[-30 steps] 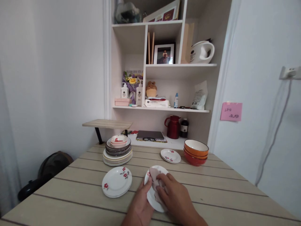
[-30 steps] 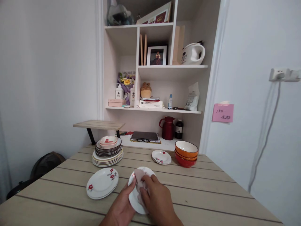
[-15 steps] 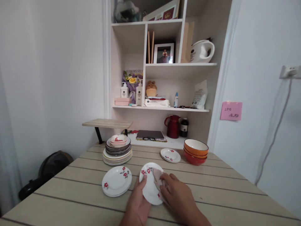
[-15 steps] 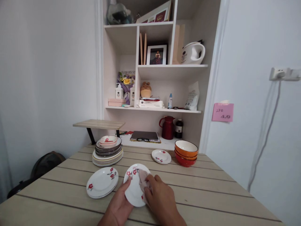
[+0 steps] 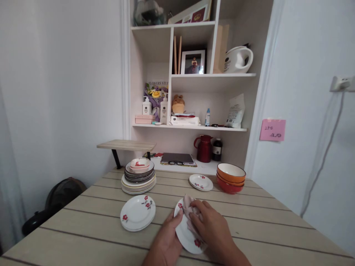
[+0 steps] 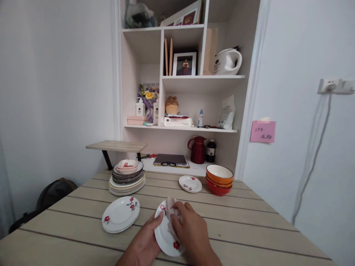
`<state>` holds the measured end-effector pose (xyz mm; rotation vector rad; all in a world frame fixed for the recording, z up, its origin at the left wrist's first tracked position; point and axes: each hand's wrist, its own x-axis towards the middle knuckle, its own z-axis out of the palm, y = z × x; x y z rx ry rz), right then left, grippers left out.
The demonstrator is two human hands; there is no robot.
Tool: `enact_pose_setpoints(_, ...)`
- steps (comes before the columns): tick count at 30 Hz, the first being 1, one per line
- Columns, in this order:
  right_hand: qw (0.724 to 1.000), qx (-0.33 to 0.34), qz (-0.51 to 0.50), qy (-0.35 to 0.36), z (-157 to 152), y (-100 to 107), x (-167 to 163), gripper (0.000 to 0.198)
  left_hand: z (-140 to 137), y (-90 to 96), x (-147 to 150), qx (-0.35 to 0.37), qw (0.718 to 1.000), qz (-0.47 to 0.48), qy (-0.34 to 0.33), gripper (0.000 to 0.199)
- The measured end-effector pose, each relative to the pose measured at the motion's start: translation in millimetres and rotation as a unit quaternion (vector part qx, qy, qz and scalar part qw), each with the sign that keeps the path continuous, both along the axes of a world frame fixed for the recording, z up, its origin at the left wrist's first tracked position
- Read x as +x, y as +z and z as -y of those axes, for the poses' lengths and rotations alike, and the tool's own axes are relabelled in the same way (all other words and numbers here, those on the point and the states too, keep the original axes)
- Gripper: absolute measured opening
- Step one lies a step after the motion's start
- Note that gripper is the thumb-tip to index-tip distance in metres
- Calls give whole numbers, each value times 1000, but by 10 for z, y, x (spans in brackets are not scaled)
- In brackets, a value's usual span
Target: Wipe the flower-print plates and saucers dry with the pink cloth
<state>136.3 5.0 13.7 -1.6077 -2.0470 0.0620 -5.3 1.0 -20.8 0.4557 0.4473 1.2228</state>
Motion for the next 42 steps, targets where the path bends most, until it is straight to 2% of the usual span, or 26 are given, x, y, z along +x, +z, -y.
enact_pose_setpoints(7,998,-15,22,-57,-48,-7,70,27,-18,14,-67,-46,998,13,32,55)
enact_pose_setpoints(12,999,-30,31,-13,-8,-58,5,23,-47,12,-119,-63,997,27,39,56)
enact_pose_setpoints(18,999,-15,6,35,46,-42,-81,23,-19,-4,-59,-14,1000,17,13,50)
enact_pose_setpoints(25,999,-8,9,-30,-10,13,24,23,-36,-63,-4,15,1000,-1,-20,42)
enact_pose_setpoints(28,997,-19,16,-73,-36,24,87,25,-18,-31,-32,-4,1000,5,-5,47)
enact_pose_setpoints(31,995,-34,23,-87,-51,13,117,26,-4,28,-69,-37,999,16,22,54)
enact_pose_setpoints(36,998,-38,32,-39,-10,-32,34,25,-16,77,-103,-56,997,6,58,52)
enact_pose_setpoints(42,999,-17,-1,46,57,-35,-88,23,-25,-10,-29,-11,1000,4,16,43)
